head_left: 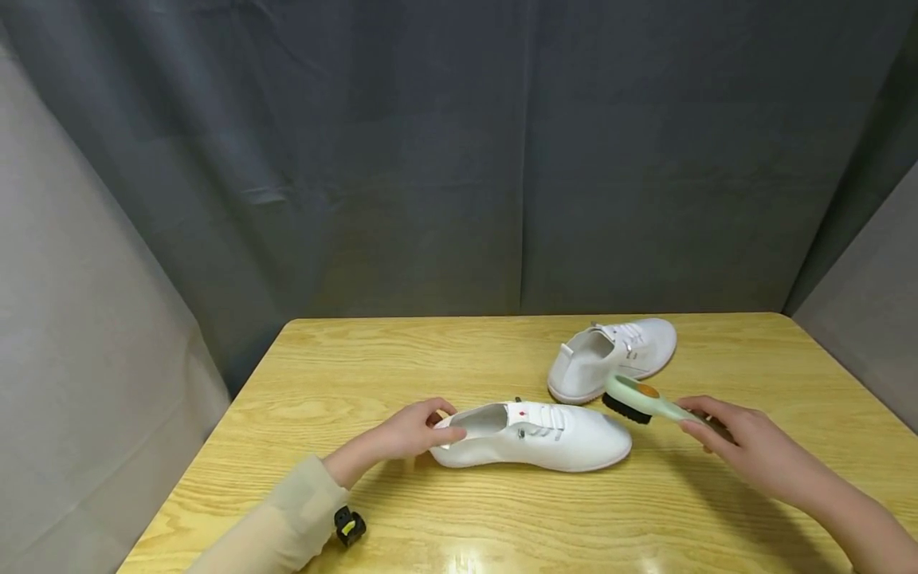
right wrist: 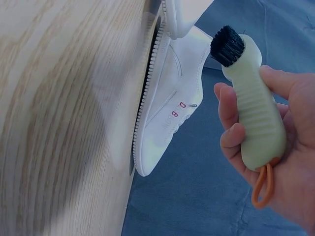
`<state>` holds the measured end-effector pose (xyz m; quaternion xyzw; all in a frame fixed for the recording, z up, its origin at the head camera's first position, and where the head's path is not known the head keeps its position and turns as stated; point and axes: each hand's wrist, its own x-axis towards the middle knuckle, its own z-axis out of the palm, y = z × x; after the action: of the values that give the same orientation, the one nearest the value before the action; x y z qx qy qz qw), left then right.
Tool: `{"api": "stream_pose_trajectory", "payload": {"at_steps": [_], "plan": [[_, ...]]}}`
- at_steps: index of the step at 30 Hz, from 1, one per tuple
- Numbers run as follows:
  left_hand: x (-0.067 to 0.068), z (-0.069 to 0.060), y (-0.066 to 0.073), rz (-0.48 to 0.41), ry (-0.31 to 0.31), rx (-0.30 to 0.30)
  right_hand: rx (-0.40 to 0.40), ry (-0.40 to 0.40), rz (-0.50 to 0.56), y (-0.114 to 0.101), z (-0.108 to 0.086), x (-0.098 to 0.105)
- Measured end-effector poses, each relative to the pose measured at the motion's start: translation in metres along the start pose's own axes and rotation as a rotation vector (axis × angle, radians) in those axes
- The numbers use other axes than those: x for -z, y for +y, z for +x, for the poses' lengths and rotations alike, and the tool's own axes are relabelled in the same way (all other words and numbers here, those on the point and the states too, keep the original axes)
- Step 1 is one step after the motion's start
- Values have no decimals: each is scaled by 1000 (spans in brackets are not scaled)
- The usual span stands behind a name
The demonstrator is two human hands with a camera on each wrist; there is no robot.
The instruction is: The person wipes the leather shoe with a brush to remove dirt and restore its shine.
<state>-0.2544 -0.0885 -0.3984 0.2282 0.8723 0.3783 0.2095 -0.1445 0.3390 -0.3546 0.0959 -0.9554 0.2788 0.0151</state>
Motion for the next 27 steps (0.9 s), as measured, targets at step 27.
{"api": "stream_pose_trajectory", "payload": {"at_steps": [27], "plan": [[-18, 0, 34, -460, 237, -135, -32, 57, -17, 2, -8, 9]]}}
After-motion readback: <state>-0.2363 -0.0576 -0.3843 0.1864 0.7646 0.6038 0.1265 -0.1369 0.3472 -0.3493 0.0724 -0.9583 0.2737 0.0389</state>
